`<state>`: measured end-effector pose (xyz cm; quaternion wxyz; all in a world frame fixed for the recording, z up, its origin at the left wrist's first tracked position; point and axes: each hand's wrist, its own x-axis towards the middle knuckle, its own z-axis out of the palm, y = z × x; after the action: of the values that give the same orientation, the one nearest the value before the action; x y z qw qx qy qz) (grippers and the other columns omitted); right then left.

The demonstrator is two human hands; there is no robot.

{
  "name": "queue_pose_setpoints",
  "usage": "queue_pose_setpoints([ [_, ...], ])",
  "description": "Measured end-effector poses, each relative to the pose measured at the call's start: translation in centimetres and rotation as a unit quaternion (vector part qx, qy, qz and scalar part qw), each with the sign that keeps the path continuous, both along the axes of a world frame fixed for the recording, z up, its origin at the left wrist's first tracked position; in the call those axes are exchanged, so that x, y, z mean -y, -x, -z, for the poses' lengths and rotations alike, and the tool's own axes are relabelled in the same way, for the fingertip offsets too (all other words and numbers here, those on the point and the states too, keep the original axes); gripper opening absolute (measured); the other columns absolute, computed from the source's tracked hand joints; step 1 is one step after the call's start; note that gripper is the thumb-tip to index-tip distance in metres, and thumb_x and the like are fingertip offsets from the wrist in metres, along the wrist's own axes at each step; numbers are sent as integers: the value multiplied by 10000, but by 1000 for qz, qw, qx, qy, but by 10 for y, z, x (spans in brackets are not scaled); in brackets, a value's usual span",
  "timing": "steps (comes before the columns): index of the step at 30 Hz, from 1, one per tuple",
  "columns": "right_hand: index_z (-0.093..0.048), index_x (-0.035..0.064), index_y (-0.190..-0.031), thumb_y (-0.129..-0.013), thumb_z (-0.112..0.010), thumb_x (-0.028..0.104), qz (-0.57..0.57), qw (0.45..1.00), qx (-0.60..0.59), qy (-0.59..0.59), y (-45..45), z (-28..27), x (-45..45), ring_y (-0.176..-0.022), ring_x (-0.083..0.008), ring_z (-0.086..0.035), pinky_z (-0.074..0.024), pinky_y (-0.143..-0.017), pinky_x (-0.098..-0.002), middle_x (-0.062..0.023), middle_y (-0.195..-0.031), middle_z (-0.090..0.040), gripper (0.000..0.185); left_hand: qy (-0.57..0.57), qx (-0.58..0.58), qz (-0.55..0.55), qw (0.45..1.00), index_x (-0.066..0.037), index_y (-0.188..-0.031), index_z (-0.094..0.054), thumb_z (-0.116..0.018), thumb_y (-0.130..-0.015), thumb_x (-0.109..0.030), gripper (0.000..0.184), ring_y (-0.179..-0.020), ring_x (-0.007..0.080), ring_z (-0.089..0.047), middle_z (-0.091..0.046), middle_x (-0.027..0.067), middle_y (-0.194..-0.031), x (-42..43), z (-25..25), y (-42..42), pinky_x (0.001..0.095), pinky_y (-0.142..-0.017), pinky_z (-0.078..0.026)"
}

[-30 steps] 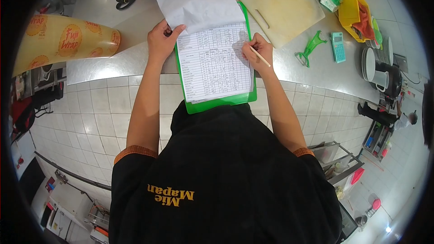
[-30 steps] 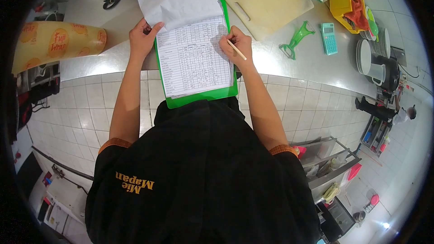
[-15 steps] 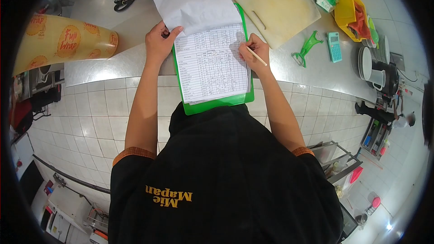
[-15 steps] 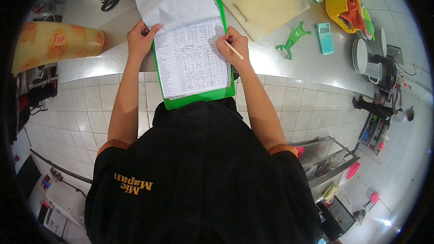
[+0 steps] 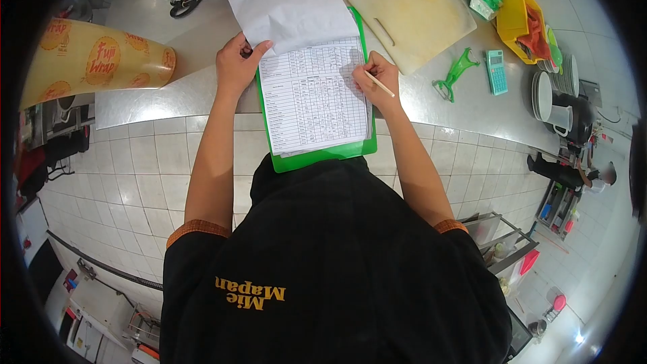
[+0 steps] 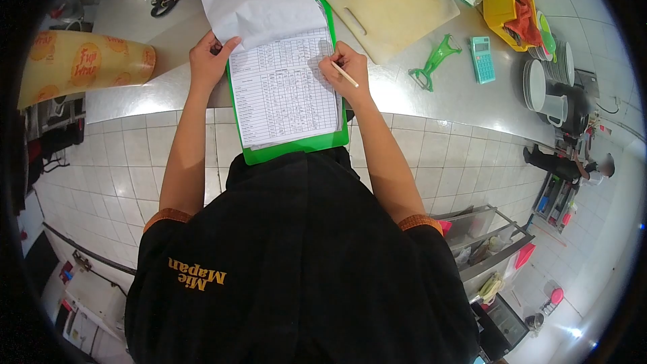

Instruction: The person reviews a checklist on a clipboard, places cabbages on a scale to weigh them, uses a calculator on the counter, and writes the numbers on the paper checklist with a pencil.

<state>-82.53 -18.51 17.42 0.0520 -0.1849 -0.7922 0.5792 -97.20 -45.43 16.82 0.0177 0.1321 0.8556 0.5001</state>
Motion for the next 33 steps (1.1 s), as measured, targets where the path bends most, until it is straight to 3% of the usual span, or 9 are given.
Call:
queue_pose_setpoints([
  [12, -407, 42, -672, -805, -636, 44, 34, 996, -45, 71, -1, -6, 6, -514, -64, -497, -396, -452, -240, -30, -552, -523, 264, -37, 9, -2, 999, -40, -960, -687, -789, -793, -264, 298, -593, 106, -511, -594, 18, -655, -1, -4, -2, 252, -590, -446],
  [14, -410, 49, -664, -790, -626, 8, 28, 999, -45, 4, -3, 8, 0, -526, -39, -436, -344, -445, -226, 9, -552, -486, 254, -61, 5, -2, 998, -19, -971, -684, -787, -803, -232, 290, -601, 92, -513, -611, 14, -666, -5, -3, -2, 245, -592, -447],
  [16, -421, 46, -660, -786, -634, 17, 20, 997, -47, 65, -2, -5, 2, -528, -34, -433, -336, -447, -224, 10, -548, -471, 249, -66, -8, 13, 998, -9, -973, -682, -785, -808, -221, 288, -605, 84, -515, -619, 12, -673, -4, -2, -2, 243, -594, -448],
  [19, -411, 43, -685, -844, -626, 62, 2, 999, -32, 29, -3, -9, 1, -505, -65, -522, -403, -448, -229, -28, -554, -531, 268, -16, -8, 8, 1000, -7, -961, -681, -786, -808, -231, 291, -605, 79, -511, -619, 10, -674, -5, -6, -2, 242, -596, -446],
  [25, -402, 48, -681, -837, -631, 57, 20, 998, -49, -24, -3, 3, 1, -504, -58, -520, -412, -456, -227, -22, -544, -521, 277, -18, 3, 7, 1000, -20, -935, -677, -788, -806, -241, 279, -595, 86, -509, -609, 14, -666, -3, -10, -2, 238, -599, -443],
  [33, -404, 50, -681, -837, -643, 63, 11, 1000, -30, -2, -3, -5, 0, -503, -48, -503, -400, -456, -224, -8, -550, -516, 286, -23, -16, 1, 1000, -15, -931, -672, -791, -805, -244, 287, -586, 76, -503, -603, 11, -641, -3, -3, 0, 239, -586, -436],
])
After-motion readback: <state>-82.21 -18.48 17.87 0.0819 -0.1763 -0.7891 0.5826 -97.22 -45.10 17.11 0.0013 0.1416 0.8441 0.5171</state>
